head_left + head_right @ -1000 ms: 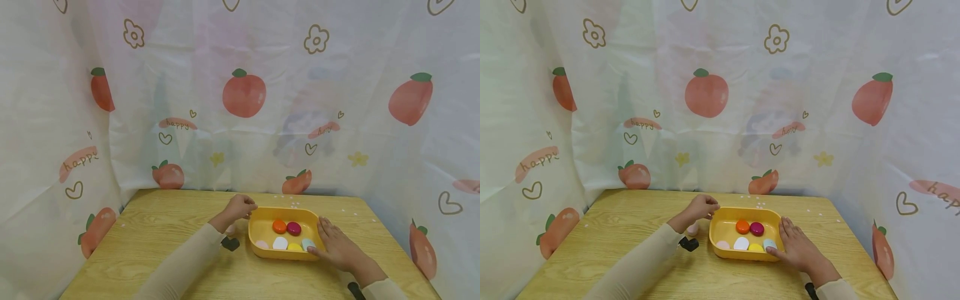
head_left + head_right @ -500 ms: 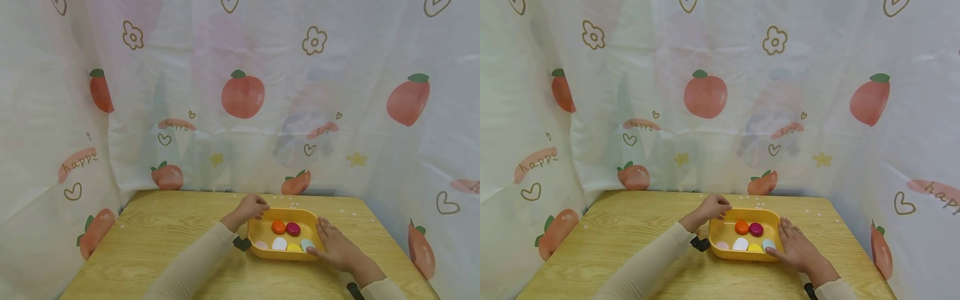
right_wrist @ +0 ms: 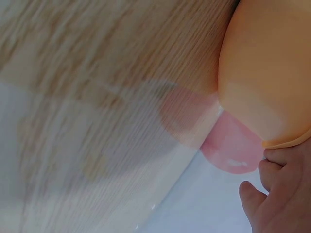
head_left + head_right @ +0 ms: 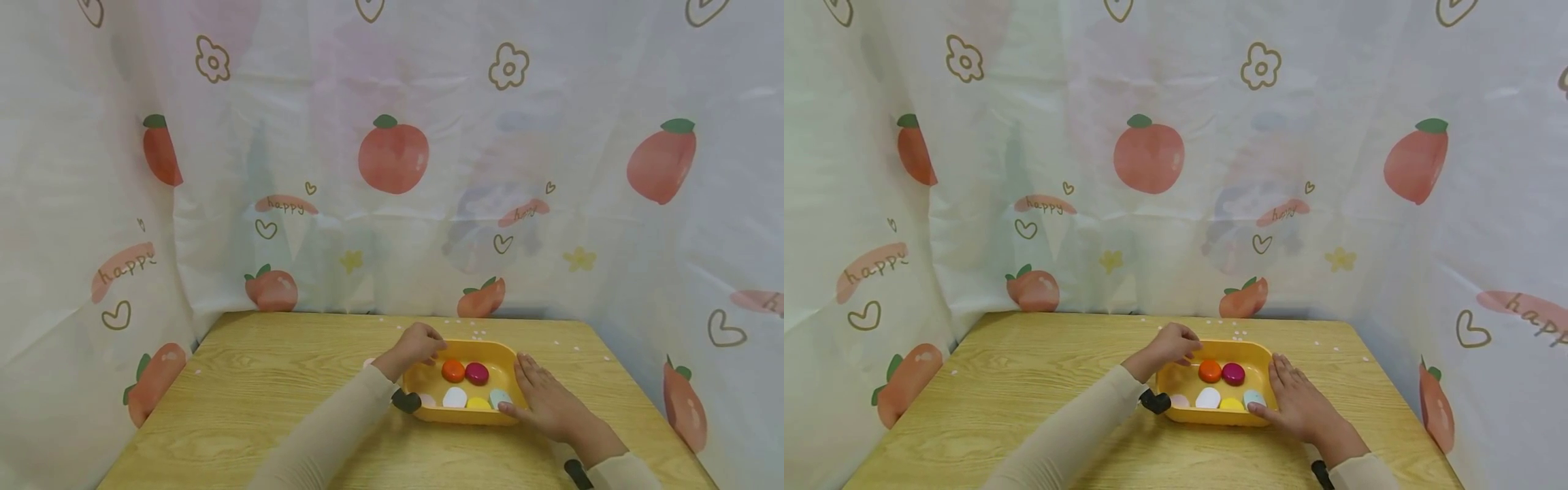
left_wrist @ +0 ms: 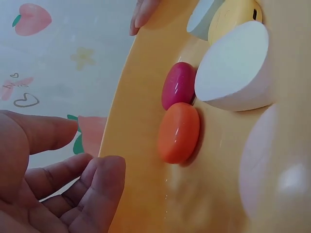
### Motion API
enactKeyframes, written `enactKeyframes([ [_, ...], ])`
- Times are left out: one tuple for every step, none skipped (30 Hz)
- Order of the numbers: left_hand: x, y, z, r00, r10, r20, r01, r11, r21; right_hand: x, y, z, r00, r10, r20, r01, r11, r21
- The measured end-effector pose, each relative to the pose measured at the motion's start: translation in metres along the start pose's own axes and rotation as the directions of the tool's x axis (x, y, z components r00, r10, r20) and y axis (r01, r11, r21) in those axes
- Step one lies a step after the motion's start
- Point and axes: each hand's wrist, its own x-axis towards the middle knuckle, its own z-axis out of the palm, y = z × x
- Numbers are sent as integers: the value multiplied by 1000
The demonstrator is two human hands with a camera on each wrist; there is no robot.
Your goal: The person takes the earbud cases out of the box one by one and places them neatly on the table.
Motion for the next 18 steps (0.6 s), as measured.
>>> enactKeyframes([
  [0, 0, 1, 1000, -5, 0, 5, 1000, 8, 0, 0, 0, 1000, -2, -2, 2, 1000, -1],
  [0, 0, 2, 1000, -11, 0, 11, 1000, 17, 0, 0, 1, 1000, -2, -2, 2, 1000, 0],
  [1, 1, 3, 1000, -17, 1, 17, 1000, 24, 0, 0, 1, 1000, -4, -3, 4, 1000, 1],
  [1, 1, 4, 1000, -22, 2, 22, 999, 29, 0, 0, 1, 1000, -5, -3, 5, 1000, 0],
  [1, 1, 5, 999, -32, 2, 32, 999, 29, 0, 1, 1, 1000, -5, -3, 5, 1000, -1],
  [1, 2, 6, 999, -39, 4, 38, 999, 32, 0, 1, 2, 1000, -4, -3, 4, 1000, -2],
  [2, 2, 7, 999, -43, 6, 42, 998, 36, -1, 1, 2, 1000, -4, -2, 4, 1000, -4],
  [2, 3, 8, 999, -48, 8, 48, 998, 35, -1, 1, 1, 1000, -3, -2, 3, 1000, -2],
  [2, 4, 9, 999, -54, 10, 53, 998, 32, -1, 2, 1, 1000, -5, -3, 5, 1000, -3],
  [2, 5, 10, 998, -59, 12, 58, 998, 31, -1, 1, 0, 1000, -6, -5, 6, 1000, -3],
  [3, 5, 11, 998, -65, 13, 64, 998, 28, -1, 1, -1, 1000, -7, -6, 7, 1000, -1],
  [3, 6, 12, 998, -67, 12, 67, 997, 29, -1, 1, -2, 1000, -8, -6, 8, 1000, 2],
  [3, 6, 13, 997, -74, 11, 74, 997, 25, -1, 0, -2, 1000, -10, -7, 10, 1000, 4],
  [3, 7, 14, 997, -81, 9, 80, 996, 28, -1, 0, -3, 1000, -12, -8, 12, 1000, 6],
  [2, 7, 15, 996, -87, 8, 86, 996, 34, -1, 0, -3, 1000, -15, -8, 15, 1000, 4],
  [2, 7, 16, 996, -93, 7, 93, 995, 39, -1, 0, -3, 1000, -16, -6, 16, 1000, 5],
  [1, 8, 17, 995, -99, 8, 99, 994, 39, -1, -1, -2, 1000, -17, -4, 17, 1000, 5],
  [0, 8, 18, 995, -103, 6, 102, 994, 45, -1, -1, -2, 1000, -18, -4, 18, 1000, 5],
])
